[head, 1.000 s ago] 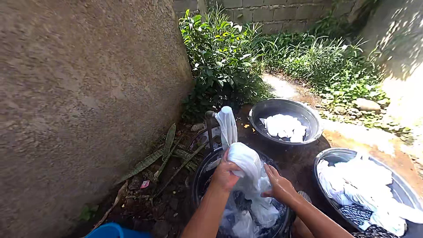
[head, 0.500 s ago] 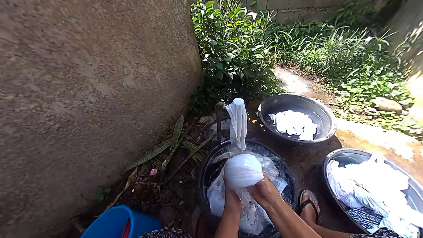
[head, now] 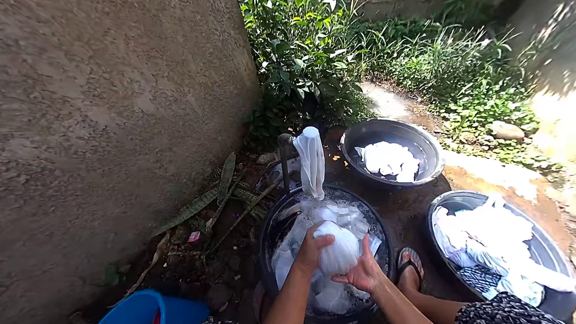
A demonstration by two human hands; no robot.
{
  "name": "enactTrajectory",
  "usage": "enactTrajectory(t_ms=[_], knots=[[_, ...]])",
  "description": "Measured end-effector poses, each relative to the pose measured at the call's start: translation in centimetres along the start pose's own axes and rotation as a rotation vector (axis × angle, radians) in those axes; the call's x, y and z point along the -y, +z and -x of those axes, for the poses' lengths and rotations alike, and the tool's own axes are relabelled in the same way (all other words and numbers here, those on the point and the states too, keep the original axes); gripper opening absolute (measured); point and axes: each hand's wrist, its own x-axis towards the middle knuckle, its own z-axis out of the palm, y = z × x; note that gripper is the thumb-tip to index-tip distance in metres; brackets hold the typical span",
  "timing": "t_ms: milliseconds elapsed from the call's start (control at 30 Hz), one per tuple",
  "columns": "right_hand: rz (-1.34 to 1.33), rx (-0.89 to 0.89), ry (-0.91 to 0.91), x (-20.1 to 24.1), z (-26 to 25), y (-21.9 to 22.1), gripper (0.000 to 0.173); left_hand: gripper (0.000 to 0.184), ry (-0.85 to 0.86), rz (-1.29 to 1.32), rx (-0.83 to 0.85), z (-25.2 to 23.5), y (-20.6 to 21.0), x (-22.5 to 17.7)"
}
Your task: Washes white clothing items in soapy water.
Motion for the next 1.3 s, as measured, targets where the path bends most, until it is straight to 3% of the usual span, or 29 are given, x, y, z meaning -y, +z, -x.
enactTrajectory(t_ms=[33, 100, 167, 233, 300, 433, 600, 633, 700, 767, 833, 867, 933, 1033, 1100, 1167, 1200, 1300], knots=[[-0.031, 0.059, -0.024, 0.1, -1.0, 0.8, 0.111, 0.039, 0.003, -0.023, 0.059, 0.6, 0.0, 0.4], [0.016, 0.218, -0.111, 0.2, -3.0, 1.4, 0.079, 0.043, 0.012, 0.056, 0.083, 1.9, -0.6, 1.7], [-0.034, -0.008, -0.25, 0.3, -3.0, 2.5, 0.042, 0.05, 0.009, 0.276, 0.022, 3.0, -2.0, 3.1], [-0.113, -0.257, -0.383, 0.8, -2.5, 4.4, 0.027, 0.04, -0.044, 0.481, -0.175, 4.1, -2.7, 3.3], [-0.046, -0.293, -0.526, 0.9, -2.3, 5.1, 0.016, 0.049, -0.153, 0.514, -0.403, 4.2, -2.6, 2.7], [0.203, -0.132, -0.712, 1.0, -1.7, 5.6, 0.02, 0.05, -0.302, 0.515, -0.566, 3.4, -3.0, 4.0], [0.219, 0.192, -0.772, 1.7, -1.6, 6.0, 0.022, 0.052, -0.443, 0.558, -0.559, 3.4, -2.0, 4.1], [0.184, 0.286, -0.779, 2.0, -1.7, 5.7, 0.027, 0.058, -0.517, 0.585, -0.524, 3.4, -1.8, 3.8], [0.124, 0.418, -0.761, 2.8, -1.7, 4.7, 0.052, 0.072, -0.608, 0.689, -0.409, 3.4, -2.1, 2.8], [0.055, 0.398, -0.679, 3.3, -0.8, 2.9, 0.079, 0.061, -0.536, 0.66, -0.313, 3.0, -2.6, 1.7], [0.104, 0.256, -0.521, 3.3, 0.5, 0.5, 0.095, 0.04, -0.31, 0.461, -0.218, 2.2, -3.0, 0.4], [0.108, 0.143, -0.404, 3.1, 1.0, -0.3, 0.093, 0.035, -0.199, 0.271, -0.187, 1.7, -3.0, -0.4], [0.081, 0.013, -0.171, 2.3, 1.2, -0.4, 0.073, 0.038, -0.058, -0.18, -0.064, 1.1, -2.7, -2.4], [-0.04, -0.113, 0.004, 1.5, -0.5, 2.4, 0.094, 0.039, 0.114, -0.638, 0.246, 1.4, -1.7, -3.6], [-0.152, -0.202, -0.117, 1.3, -1.8, 4.8, 0.058, 0.041, 0.197, -0.661, 0.288, 2.2, -1.6, -3.1], [-0.144, -0.287, -0.369, 1.8, -2.3, 6.6, 0.017, 0.039, 0.182, -0.435, 0.075, 2.7, -2.3, -2.1], [-0.072, -0.298, -0.506, 2.0, -2.2, 7.3, 0.009, 0.035, 0.146, -0.24, -0.08, 2.5, -2.5, -1.7], [0.286, -0.219, -0.848, 2.7, -1.0, 9.1, 0.039, 0.032, 0.013, 0.171, -0.393, 0.5, -2.4, -1.8]])
